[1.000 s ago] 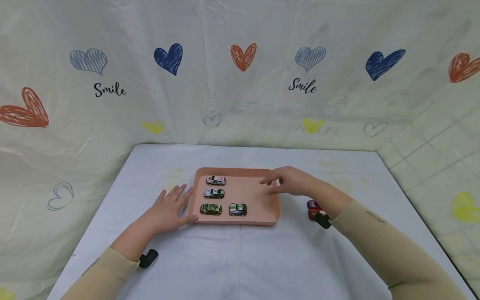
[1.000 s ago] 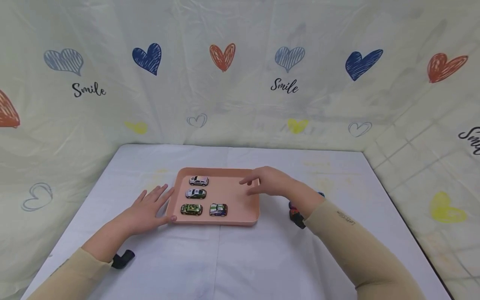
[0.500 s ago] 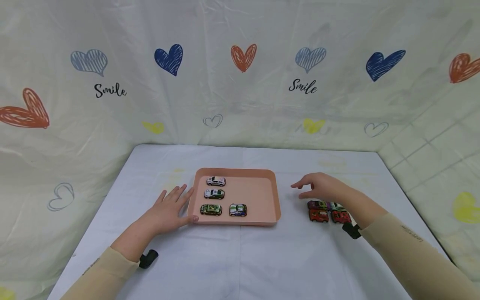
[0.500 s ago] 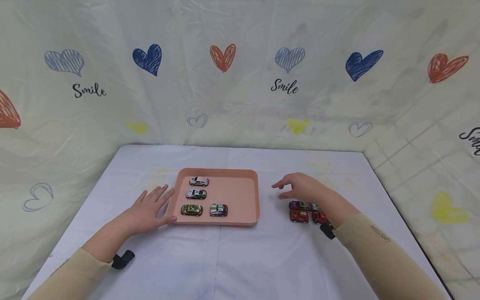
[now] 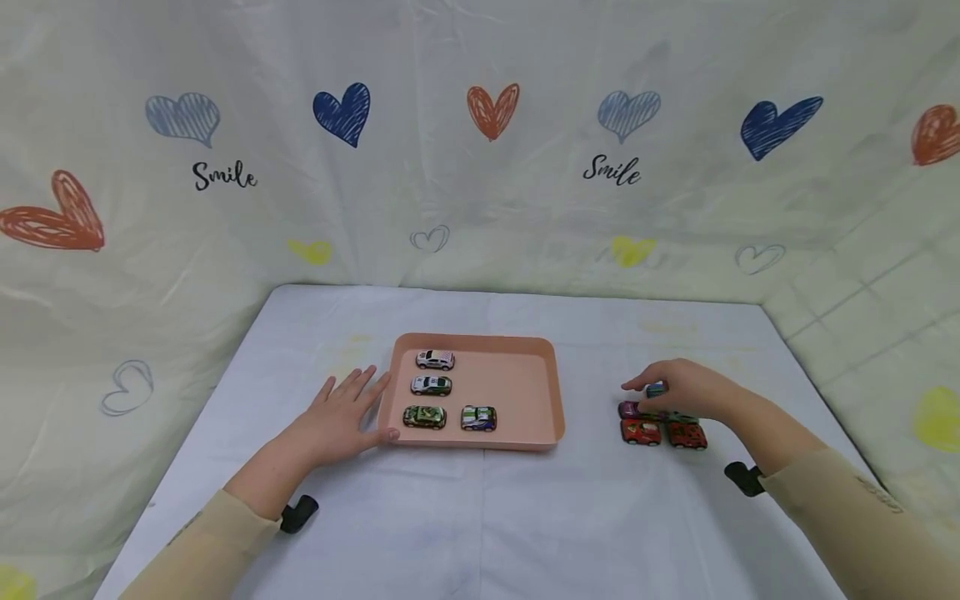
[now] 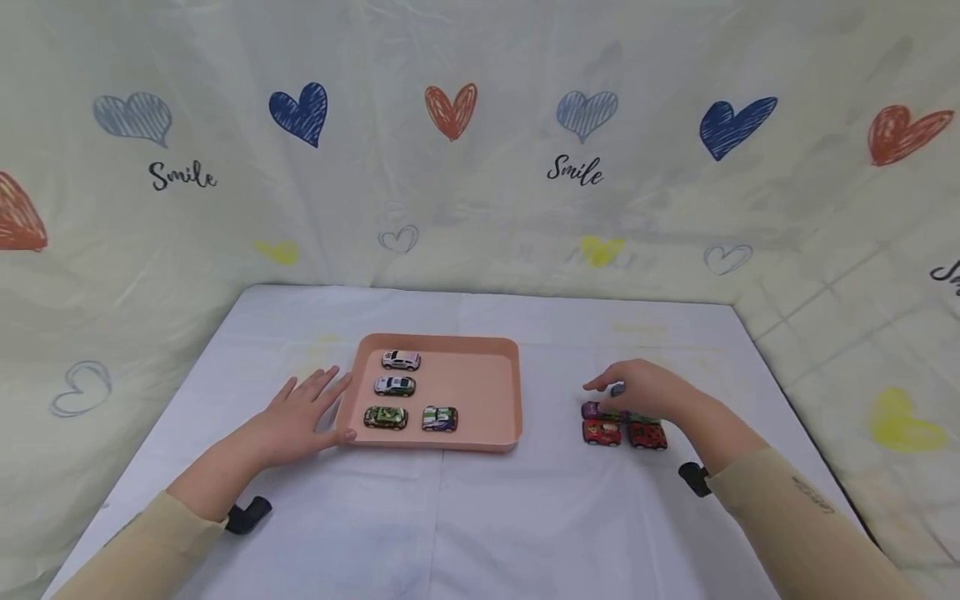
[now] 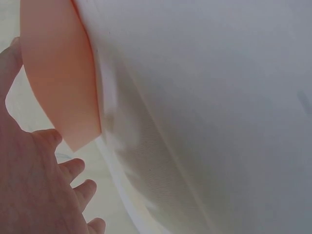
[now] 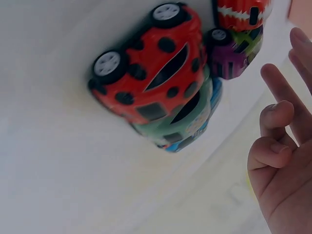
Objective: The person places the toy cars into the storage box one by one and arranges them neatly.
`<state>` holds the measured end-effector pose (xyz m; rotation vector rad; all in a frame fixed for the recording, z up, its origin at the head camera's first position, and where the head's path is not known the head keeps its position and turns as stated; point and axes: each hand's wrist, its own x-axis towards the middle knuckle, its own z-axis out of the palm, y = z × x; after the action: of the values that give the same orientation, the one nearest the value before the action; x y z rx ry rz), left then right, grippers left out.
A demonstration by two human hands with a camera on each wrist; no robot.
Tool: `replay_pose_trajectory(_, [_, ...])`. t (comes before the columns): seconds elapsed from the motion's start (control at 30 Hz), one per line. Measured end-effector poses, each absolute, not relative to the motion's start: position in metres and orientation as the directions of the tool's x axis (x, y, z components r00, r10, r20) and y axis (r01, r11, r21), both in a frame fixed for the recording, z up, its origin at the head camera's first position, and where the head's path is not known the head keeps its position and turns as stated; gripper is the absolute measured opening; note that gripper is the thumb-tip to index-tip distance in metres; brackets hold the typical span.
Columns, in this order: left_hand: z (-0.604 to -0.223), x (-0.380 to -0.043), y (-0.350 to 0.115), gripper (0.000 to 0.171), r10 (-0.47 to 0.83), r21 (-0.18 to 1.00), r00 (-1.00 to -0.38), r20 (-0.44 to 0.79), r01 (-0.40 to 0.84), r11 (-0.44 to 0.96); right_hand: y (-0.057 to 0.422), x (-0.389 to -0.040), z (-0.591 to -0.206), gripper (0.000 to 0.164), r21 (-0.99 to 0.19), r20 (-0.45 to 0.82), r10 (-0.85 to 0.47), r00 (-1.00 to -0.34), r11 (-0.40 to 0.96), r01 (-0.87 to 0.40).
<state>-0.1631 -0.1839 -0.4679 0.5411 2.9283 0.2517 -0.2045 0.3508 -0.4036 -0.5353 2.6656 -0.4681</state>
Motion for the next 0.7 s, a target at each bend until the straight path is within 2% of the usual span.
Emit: replay_pose_trajectory(0.7, [-0.468, -0.163, -0.184, 0.104, 0.359, 0.204, -0.925, -0.121, 0.331, 0.921, 0.354, -0.202, -0.414, 0.035, -0.302, -0.407, -0.398, -0.822, 0.908, -0.290])
